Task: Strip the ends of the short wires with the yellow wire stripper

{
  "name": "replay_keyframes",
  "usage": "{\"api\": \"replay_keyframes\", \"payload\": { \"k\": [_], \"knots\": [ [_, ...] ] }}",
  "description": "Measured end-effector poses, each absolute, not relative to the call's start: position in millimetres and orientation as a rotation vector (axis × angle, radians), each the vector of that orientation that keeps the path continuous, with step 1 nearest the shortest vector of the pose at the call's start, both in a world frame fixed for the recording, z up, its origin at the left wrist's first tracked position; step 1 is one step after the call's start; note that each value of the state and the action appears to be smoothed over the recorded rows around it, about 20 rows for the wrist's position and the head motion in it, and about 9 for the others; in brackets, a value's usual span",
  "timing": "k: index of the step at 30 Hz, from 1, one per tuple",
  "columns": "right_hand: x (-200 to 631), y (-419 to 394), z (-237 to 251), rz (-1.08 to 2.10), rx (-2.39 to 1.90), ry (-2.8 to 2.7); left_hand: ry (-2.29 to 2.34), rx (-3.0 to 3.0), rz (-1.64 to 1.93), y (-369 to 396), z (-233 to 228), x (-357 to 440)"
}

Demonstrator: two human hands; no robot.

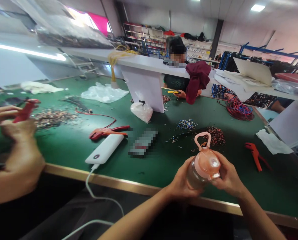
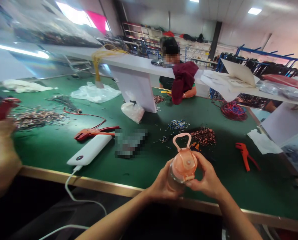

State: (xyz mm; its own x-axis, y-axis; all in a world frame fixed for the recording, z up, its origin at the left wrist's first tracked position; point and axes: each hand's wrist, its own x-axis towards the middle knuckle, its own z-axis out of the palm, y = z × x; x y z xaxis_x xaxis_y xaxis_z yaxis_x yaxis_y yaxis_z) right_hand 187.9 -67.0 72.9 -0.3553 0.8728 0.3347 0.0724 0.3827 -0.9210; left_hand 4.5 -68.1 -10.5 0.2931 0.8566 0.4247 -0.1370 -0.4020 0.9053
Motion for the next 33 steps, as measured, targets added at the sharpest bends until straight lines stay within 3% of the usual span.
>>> {"api": "replay_keyframes", "payload": {
  "k": [8,33],
  "knots": [
    [192,-78,69,0.878,-0.882,-1.805,0.511,1.64,1.395,-67,-11,6],
    [192,-77,72,1.286,-0.898,-1.692,0.573,1.645,1.35,-66,-15,3]
  ]
}}
